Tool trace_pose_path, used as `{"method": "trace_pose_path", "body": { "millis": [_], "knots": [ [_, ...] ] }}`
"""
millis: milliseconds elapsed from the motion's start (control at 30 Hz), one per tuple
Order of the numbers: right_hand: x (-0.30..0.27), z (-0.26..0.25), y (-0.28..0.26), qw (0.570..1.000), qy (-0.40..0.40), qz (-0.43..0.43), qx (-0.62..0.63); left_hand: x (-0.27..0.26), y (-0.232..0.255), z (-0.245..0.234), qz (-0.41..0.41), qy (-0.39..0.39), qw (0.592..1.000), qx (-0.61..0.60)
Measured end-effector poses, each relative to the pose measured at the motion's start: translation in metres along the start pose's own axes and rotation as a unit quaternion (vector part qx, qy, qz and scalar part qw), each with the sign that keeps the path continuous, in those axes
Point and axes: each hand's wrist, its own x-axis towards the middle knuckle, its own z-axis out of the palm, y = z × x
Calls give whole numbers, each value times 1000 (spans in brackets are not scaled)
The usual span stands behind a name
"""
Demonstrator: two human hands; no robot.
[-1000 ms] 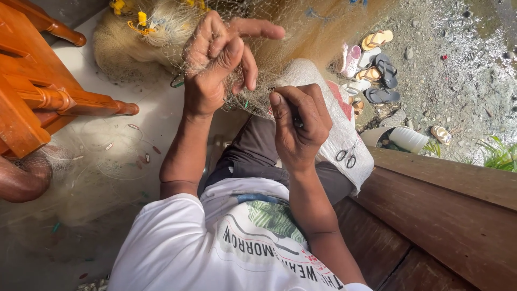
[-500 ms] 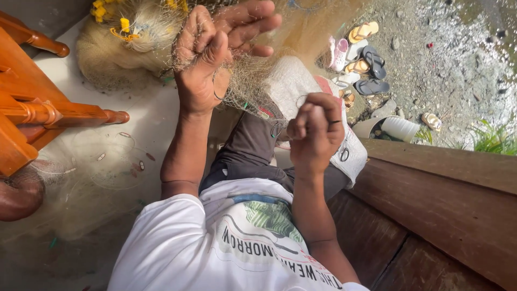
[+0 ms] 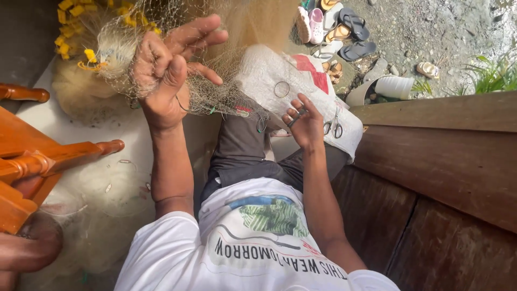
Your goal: The person repairs a fine-mesh fishing net by holding it with one hand while using scissors to cut threads, then pulling and attaching new threads to a ring with the other hand.
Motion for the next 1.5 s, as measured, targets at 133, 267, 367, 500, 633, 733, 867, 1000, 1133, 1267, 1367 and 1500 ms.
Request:
{"method": "trace_pose_path", "body": {
  "millis": [133,267,367,500,633,733,867,1000,1133,1267,1367,1500],
  "knots": [
    [12,-1,6,1000,-12,19,6,0,-1,-2,3,-2,1000,5],
    [-28,18,1,990,-59,-67,-114,-7,7,-7,26,35,997,65],
    [-85,56,-5,951,-132,-158,-232,-10,12,-11,29,64,994,80],
    [-157,108,-14,785,-206,-388,-436,-10,4,-12,43,73,996,31],
    [-153,147,-10,719,-246,-480,-438,-10,3,-4,41,53,998,17],
    [-137,179,4,705,-236,-489,-457,-12,10,3,15,38,999,26],
    [-126,201,19,730,-205,-486,-435,-15,14,4,30,56,997,37],
    [-120,210,25,763,-205,-468,-396,-15,18,9,47,57,995,71],
    [-117,209,27,767,-228,-464,-378,-14,22,12,52,114,987,100],
    [-120,189,23,718,-219,-504,-428,-9,25,6,64,121,991,16],
    [-108,142,14,706,-171,-534,-433,-4,32,3,98,102,990,15],
    [-77,49,-7,653,9,-510,-560,-1,39,-1,109,42,993,-16]
  ]
}}
